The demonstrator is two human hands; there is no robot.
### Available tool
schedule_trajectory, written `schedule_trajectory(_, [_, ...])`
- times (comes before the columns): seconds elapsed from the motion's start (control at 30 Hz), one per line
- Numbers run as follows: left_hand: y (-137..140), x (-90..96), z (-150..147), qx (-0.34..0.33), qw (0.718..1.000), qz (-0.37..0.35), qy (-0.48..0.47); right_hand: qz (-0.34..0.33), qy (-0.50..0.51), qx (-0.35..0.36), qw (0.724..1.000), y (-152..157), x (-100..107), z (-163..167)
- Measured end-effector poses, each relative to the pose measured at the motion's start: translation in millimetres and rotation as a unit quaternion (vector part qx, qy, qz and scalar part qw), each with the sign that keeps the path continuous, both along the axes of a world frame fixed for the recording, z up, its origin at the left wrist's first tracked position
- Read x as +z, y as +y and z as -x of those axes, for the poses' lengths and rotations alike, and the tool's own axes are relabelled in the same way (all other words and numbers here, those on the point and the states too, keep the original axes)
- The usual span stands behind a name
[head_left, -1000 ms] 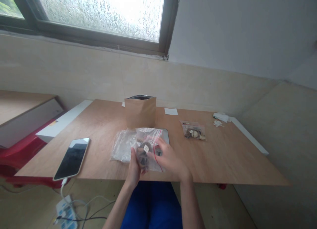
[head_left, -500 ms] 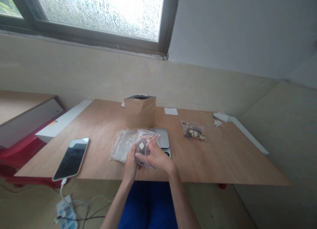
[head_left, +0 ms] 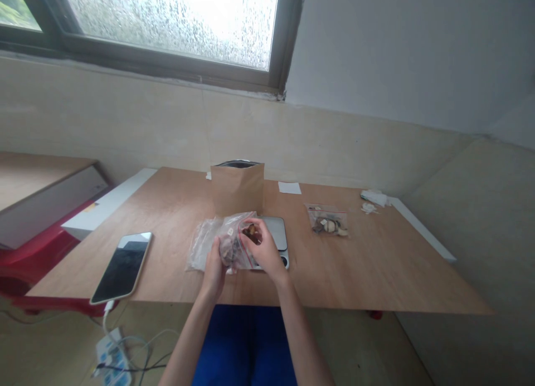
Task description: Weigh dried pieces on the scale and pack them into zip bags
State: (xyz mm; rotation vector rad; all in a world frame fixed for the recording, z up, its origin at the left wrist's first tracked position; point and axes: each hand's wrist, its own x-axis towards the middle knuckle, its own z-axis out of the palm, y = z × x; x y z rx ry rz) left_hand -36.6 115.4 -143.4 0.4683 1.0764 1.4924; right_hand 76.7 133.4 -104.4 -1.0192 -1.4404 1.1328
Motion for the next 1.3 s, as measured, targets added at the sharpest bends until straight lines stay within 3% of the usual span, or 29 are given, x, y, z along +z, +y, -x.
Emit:
schedule_trajectory(0.1, [5, 1.1, 1, -0.010, 0.998, 0.025, -0.057, 0.007, 0.046, -0.027, 0.999, 7, -3, 3])
schedule_trajectory(0.3, [17, -8.5, 7, -0.026, 0.991, 0.022, -0.132, 0.081, 0.194, -0.064, 0.976, 24, -3, 7])
schedule_trajectory(0.43, [26, -29.2, 14, -0.026, 0.983, -0.007, -0.182, 0.043, 0.231, -0.090, 0.968, 47, 13, 8])
schedule_trajectory(0.6, [30, -51.0, 19, -0.028, 0.975, -0.016, -0.221, -0.150, 0.115, -0.127, 0.974, 87, 58, 15])
schedule_trajectory(0.7, [30, -55.9, 21, -0.039, 0.972, -0.021, -0.230, -0.260, -0.008, -0.172, 0.950, 115, 78, 25])
schedule_trajectory(0.8, [30, -57.7, 22, -0.045, 0.970, -0.034, -0.237, -0.313, -0.104, -0.170, 0.929, 137, 82, 37])
schedule_trajectory(0.93, [32, -60.1, 22, -0.038, 0.969, -0.033, -0.244, -0.332, -0.206, -0.145, 0.909, 150, 71, 50])
schedule_trajectory(1.03, [33, -62.0, 22, -0.036, 0.968, -0.029, -0.245, -0.334, -0.228, -0.148, 0.902, 150, 65, 55])
schedule_trajectory(1.3, [34, -63.9, 23, -0.046, 0.966, -0.030, -0.251, -0.257, -0.189, -0.271, 0.908, 158, 78, 56])
